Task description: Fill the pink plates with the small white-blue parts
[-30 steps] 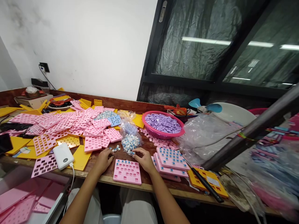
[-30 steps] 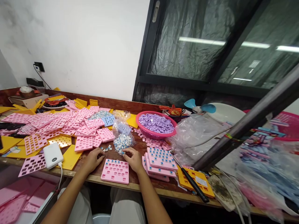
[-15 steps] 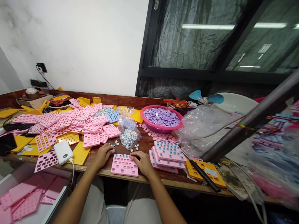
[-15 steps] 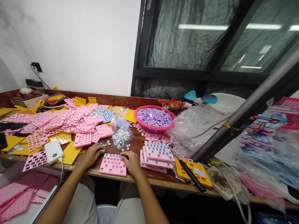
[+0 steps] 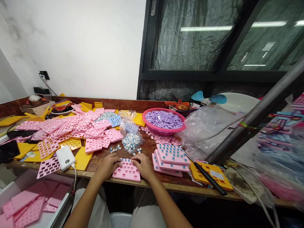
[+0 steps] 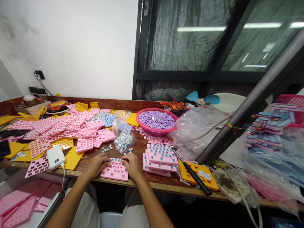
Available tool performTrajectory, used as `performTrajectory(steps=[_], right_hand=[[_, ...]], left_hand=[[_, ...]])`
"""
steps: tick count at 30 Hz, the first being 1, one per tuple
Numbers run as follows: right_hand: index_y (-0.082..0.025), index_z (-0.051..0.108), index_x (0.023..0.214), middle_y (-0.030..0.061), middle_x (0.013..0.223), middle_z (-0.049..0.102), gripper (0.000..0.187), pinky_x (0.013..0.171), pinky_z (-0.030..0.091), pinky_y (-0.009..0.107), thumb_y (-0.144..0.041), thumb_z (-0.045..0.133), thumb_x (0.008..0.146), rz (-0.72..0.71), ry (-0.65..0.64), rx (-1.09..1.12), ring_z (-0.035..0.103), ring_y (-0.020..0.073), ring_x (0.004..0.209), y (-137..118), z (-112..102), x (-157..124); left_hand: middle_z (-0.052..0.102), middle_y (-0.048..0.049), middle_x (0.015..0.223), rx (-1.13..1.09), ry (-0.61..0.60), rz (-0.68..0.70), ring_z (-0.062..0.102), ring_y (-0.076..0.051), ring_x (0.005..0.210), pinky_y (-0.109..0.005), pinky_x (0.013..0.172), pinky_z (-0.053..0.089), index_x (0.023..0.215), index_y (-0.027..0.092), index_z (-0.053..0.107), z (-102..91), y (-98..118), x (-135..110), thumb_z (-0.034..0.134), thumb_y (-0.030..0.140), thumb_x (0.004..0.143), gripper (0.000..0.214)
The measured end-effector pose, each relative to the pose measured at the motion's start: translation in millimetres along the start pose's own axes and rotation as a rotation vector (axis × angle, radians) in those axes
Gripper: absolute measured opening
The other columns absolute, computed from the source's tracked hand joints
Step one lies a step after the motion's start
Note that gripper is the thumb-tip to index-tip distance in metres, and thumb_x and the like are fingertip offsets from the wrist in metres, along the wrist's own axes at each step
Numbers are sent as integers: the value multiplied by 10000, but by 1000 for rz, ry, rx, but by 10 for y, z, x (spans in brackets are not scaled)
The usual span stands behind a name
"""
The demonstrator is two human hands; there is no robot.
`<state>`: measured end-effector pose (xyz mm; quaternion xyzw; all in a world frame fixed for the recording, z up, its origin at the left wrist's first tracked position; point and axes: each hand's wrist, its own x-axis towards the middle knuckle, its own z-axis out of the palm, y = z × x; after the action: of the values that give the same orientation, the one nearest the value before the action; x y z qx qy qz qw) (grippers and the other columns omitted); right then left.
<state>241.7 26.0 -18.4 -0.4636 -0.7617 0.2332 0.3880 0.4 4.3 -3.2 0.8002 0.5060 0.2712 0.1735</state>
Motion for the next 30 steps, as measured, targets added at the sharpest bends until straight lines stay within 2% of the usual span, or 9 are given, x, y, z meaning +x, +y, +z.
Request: performTrajectory(steps=[5,11,16,21,23,27,28,30], right_hand=[[-227,780,857,46,921,761,122,886,449,347,-212,660,869,-9,5,-24,634,220,930,-24,-6,-12],[-219,773,835,48,928,755,115,869,449,338,-225,665,871,-11,0,1,637,214,921,-5,14,-7],[-223,782,838,54,944,758,121,877,455,342,-252,669,873,9,-14,-20,643,219,924,44,33,-14],[-221,784,881,62,951,763,184,895,462,351,-316,629,906,3,-46,11,652,228,940,60,22,-26],[-208,773,904,70,961,755,246,887,475,351,-344,571,941,13,-4,70,657,229,938,65,18,-21],[-176,732,1010,99,1021,721,279,907,489,371,-270,477,946,52,255,77,649,243,985,118,28,2],[-172,724,1035,105,1044,712,285,923,486,378,-226,466,926,49,282,48,644,246,1008,138,35,8],[-172,716,1078,109,1082,698,322,935,487,380,-162,462,881,43,251,-7,640,246,1026,177,49,22]], left_hand=[[687,-73,1108,-155,-27,34,650,-205,1003,-291,898,489,1109,233,753,-44,-64,-68,578,264,946,241],[694,-74,1109,-137,17,51,648,-200,992,-285,890,485,1103,221,733,-52,-12,-111,554,284,966,234],[687,-79,1097,29,36,67,635,-214,1019,-301,904,476,1111,224,703,-76,84,-127,522,312,985,238],[661,-79,968,249,100,60,627,-209,909,-308,820,478,946,197,669,33,125,-90,485,312,992,222],[652,-68,938,283,144,60,622,-199,875,-302,793,473,909,196,639,83,116,-82,491,299,985,195],[642,-51,886,332,176,71,614,-187,823,-292,739,455,846,193,602,118,105,-75,525,268,953,152],[641,-49,873,342,174,72,613,-187,814,-291,728,450,831,192,600,115,109,-70,533,262,944,148],[641,-49,852,352,161,67,613,-190,801,-292,712,444,810,191,600,101,120,-56,549,258,928,146]])
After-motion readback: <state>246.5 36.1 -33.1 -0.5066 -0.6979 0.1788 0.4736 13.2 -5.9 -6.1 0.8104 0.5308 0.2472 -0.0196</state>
